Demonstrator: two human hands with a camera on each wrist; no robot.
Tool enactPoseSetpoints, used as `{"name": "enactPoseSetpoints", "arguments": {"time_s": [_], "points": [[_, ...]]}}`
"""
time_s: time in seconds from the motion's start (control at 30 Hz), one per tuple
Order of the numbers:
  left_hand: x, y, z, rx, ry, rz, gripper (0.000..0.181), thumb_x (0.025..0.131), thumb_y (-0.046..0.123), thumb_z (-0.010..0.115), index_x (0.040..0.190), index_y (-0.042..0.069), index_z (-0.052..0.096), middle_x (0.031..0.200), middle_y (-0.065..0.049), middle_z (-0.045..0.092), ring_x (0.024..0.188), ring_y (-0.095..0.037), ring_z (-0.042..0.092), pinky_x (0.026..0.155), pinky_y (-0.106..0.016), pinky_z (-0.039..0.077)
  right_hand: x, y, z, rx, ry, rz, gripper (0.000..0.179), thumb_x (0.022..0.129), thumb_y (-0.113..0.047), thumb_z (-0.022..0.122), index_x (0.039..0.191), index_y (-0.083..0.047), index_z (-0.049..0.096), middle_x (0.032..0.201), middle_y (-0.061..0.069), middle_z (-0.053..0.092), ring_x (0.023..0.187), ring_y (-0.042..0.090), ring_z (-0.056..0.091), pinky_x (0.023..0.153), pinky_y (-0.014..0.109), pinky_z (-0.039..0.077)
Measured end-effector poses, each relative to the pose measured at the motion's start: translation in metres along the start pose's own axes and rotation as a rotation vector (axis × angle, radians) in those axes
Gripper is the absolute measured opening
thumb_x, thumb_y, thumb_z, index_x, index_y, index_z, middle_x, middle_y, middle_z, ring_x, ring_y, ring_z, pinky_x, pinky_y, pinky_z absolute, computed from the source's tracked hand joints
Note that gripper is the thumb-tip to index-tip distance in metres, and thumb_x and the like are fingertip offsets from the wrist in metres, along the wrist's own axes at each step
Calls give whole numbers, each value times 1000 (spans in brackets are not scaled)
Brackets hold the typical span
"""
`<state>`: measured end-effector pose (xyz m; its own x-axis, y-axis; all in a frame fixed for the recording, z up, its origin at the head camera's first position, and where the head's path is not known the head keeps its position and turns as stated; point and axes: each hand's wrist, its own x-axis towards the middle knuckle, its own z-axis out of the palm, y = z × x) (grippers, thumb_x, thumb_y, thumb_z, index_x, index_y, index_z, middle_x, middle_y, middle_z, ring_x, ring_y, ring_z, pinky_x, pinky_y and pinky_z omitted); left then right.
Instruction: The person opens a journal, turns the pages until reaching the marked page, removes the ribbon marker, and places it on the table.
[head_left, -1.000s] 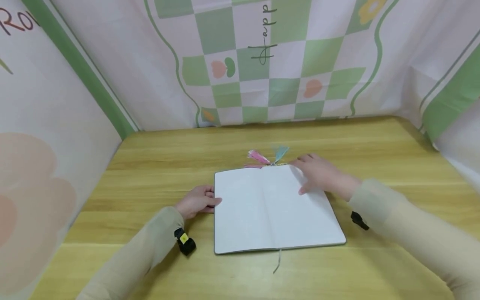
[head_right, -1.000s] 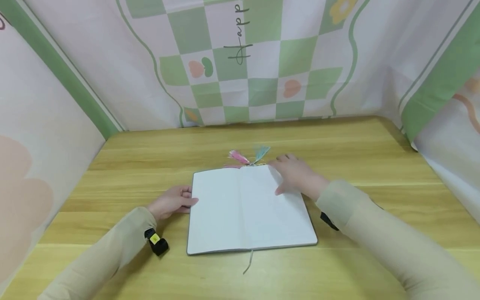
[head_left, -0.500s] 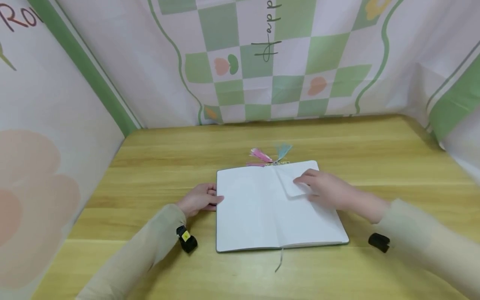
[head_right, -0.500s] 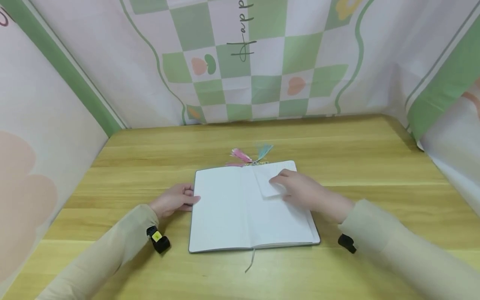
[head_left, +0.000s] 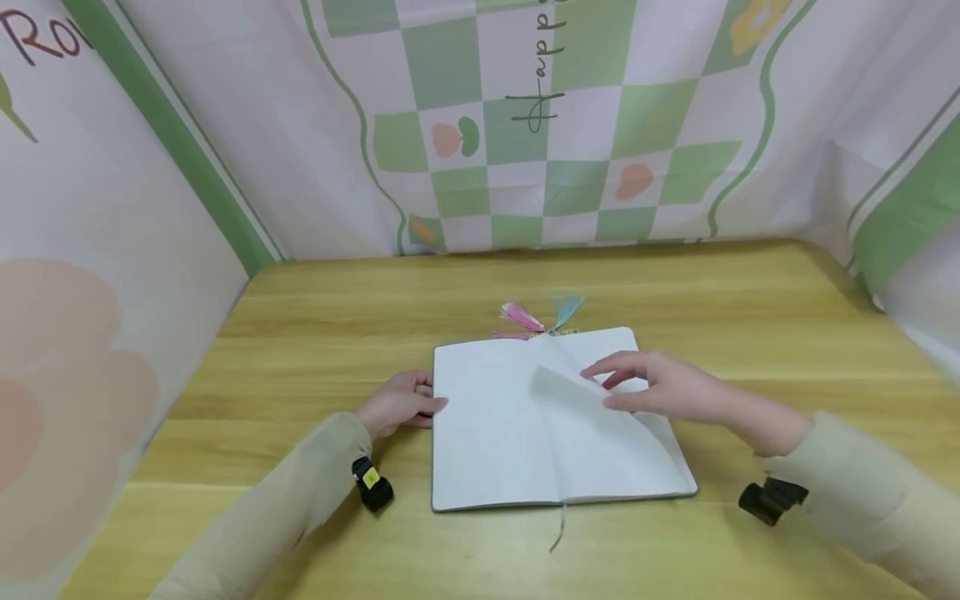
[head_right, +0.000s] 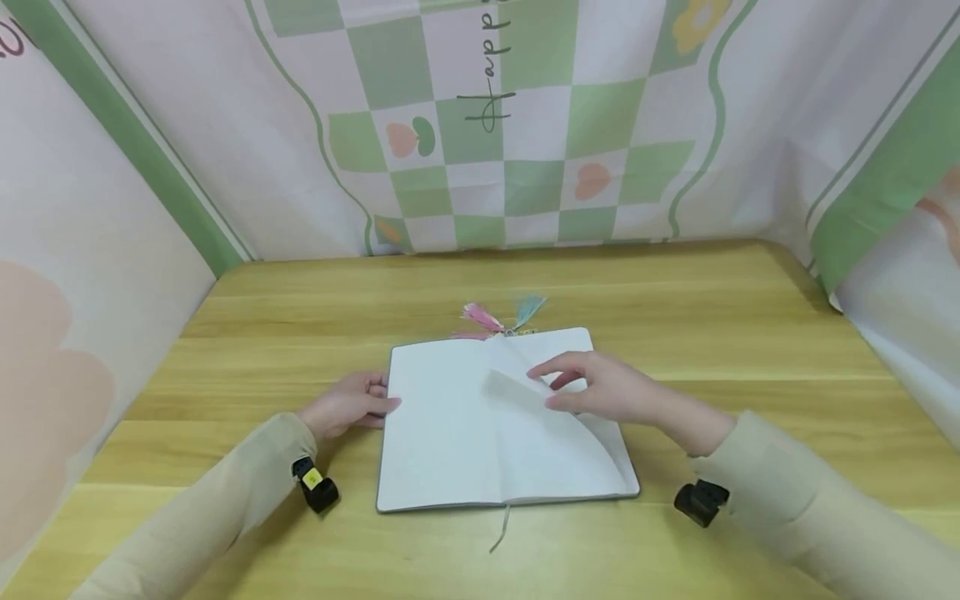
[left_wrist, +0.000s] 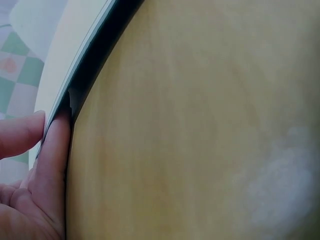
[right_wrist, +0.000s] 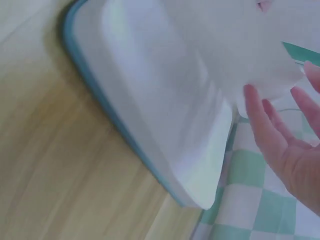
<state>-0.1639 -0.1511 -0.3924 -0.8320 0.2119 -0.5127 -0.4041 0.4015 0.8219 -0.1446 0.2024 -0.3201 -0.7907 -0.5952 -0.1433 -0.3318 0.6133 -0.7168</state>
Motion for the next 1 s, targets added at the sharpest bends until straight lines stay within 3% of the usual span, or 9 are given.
{"name": "enactPoseSetpoints", "arguments": {"time_s": [0.17, 0.33, 0.43, 0.53, 0.6, 0.67, 0.77, 0.83, 1.0], "points": [[-1, -1, 1, -4, 2, -1, 18, 92, 6, 61, 107, 1, 51, 79, -1, 54, 72, -11, 54, 65, -21, 53, 0, -11, 5, 119, -37, 80, 47, 89, -28, 65, 132, -11, 54, 130, 17, 55, 118, 34, 52, 77, 29, 53], [-2, 0, 2, -4, 0, -1, 19, 92, 6, 60, 108, 1, 52, 80, -1, 56, 72, -10, 54, 65, -20, 53, 1, -22, 9, 209, -27, 115, 48, 92, -30, 61, 136, -12, 49, 139, 16, 47, 126, 37, 45, 87, 44, 49], [-3, 0, 2, -2, -2, 0, 18, 92, 6, 60, 107, 1, 51, 78, -1, 55, 72, -10, 54, 64, -20, 52, 3, -28, 11, 312, -17, 137, 50, 95, -33, 56, 139, -13, 45, 145, 14, 41, 131, 37, 40, 89, 47, 46], [-3, -1, 2, -4, -3, -1, 18, 92, 6, 60, 108, 1, 51, 77, -1, 54, 72, -10, 53, 64, -20, 52, 7, -33, 16, 474, -35, 86, 54, 100, -35, 44, 145, -6, 34, 148, 20, 32, 133, 42, 32, 92, 51, 45], [-2, -2, 1, -5, -3, -2, 19, 92, 7, 60, 108, 1, 51, 78, -1, 53, 73, -10, 53, 64, -20, 52, 10, -34, 22, 519, -73, 33, 56, 103, -37, 33, 147, -3, 28, 150, 22, 26, 134, 44, 29, 98, 57, 40], [-1, -3, 1, -9, -2, -3, 20, 92, 7, 60, 110, 1, 51, 79, -1, 54, 73, -10, 53, 65, -20, 52, 14, -34, 31, 452, -105, -35, 56, 104, -37, 26, 147, -2, 27, 150, 23, 27, 133, 45, 28, 104, 60, 33], [1, -4, -1, -13, -7, 6, 20, 93, 8, 60, 110, 1, 51, 79, -1, 54, 72, -10, 53, 64, -19, 52, 19, -34, 45, 241, -141, -81, 51, 105, -36, 26, 147, -7, 32, 150, 18, 31, 136, 42, 29, 107, 61, 26], [2, -6, -2, -19, -18, 15, 19, 94, 7, 58, 109, 0, 51, 79, 0, 55, 72, -9, 53, 63, -19, 52, 21, -34, 52, 103, -161, -85, 49, 104, -37, 30, 146, -11, 36, 149, 16, 34, 137, 41, 27, 109, 61, 23], [7, -7, -4, -48, -37, 40, 17, 99, 7, 46, 112, -3, 51, 86, -4, 58, 77, -12, 57, 69, -24, 54, 24, -40, 62, -92, -227, -31, 50, 101, -43, 36, 143, -16, 42, 151, 17, 30, 140, 42, 20, 111, 61, 17]]}}
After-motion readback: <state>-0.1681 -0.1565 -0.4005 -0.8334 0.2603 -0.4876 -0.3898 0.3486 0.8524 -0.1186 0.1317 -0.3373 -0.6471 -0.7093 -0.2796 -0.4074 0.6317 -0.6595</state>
